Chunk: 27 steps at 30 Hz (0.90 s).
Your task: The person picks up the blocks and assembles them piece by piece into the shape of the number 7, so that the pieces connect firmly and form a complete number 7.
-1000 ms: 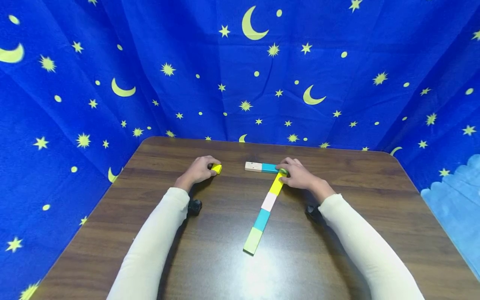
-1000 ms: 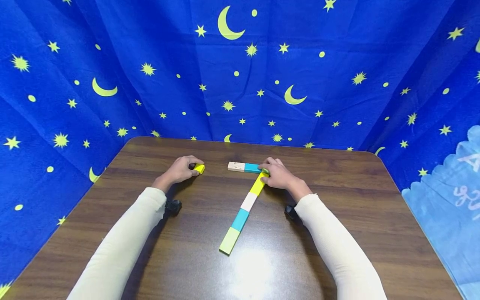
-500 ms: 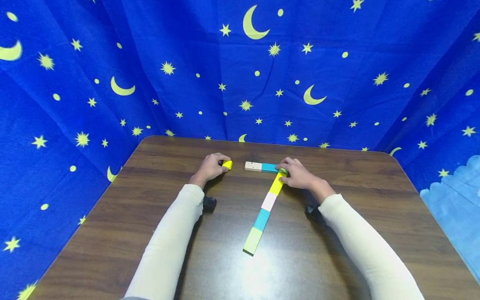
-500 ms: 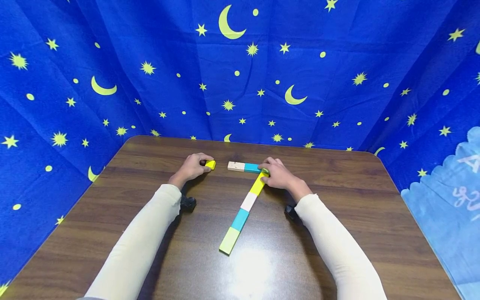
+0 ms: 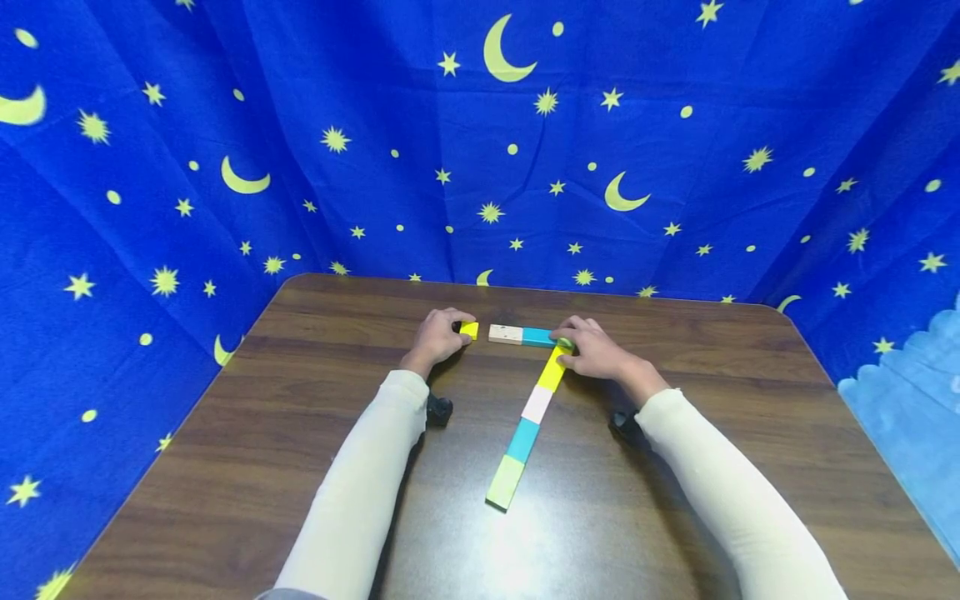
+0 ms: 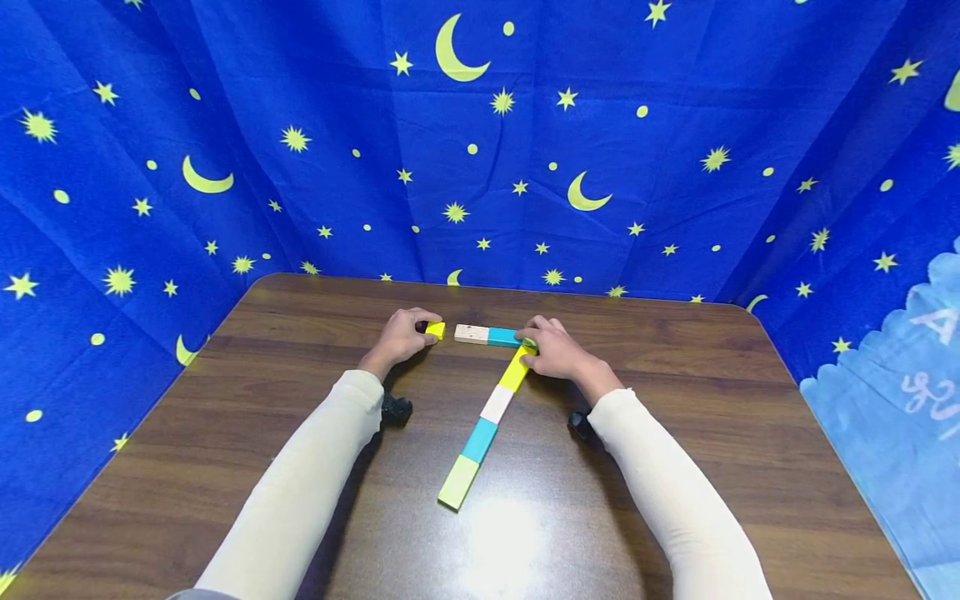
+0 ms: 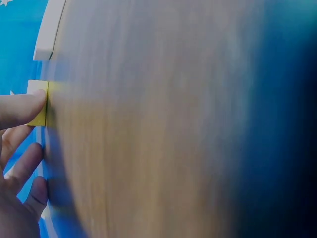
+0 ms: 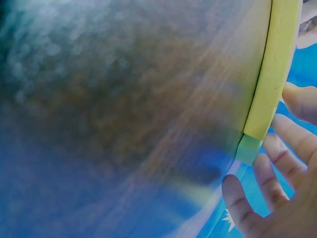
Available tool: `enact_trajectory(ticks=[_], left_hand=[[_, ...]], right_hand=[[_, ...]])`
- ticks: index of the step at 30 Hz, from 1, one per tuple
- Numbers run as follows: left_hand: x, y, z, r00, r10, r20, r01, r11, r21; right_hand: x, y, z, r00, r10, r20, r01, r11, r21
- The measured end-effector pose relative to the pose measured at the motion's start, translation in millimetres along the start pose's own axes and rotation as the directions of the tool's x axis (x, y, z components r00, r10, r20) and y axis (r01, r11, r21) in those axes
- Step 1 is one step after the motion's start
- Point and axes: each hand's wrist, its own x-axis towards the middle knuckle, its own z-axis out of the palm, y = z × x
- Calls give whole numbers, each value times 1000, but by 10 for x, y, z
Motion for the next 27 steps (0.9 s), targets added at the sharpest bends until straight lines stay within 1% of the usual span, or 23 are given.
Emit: enact_trajectory(ticks=[3, 10, 17, 22, 27], left_hand=[[5, 36, 29, 1000, -1, 2, 1, 1000, 15], [1, 91, 61, 1000, -14, 18, 14, 1000, 2], [0, 136, 93, 1000, -8, 19, 8, 1000, 5], [-3, 146, 124, 1000, -12, 25, 12, 1000, 10], [-1, 153, 119, 1000, -18, 18, 18, 1000, -7]], right_hand=[[7, -5, -2, 1000, -1, 3, 1, 1000, -2], [7, -15, -7, 1000, -6, 5, 6, 1000, 2], [2, 0, -6, 1000, -3, 5, 3, 1000, -3], [0, 11, -1, 1000, -1, 11, 1, 1000, -3], [6, 7, -5, 1000, -3, 1, 3, 1000, -8]])
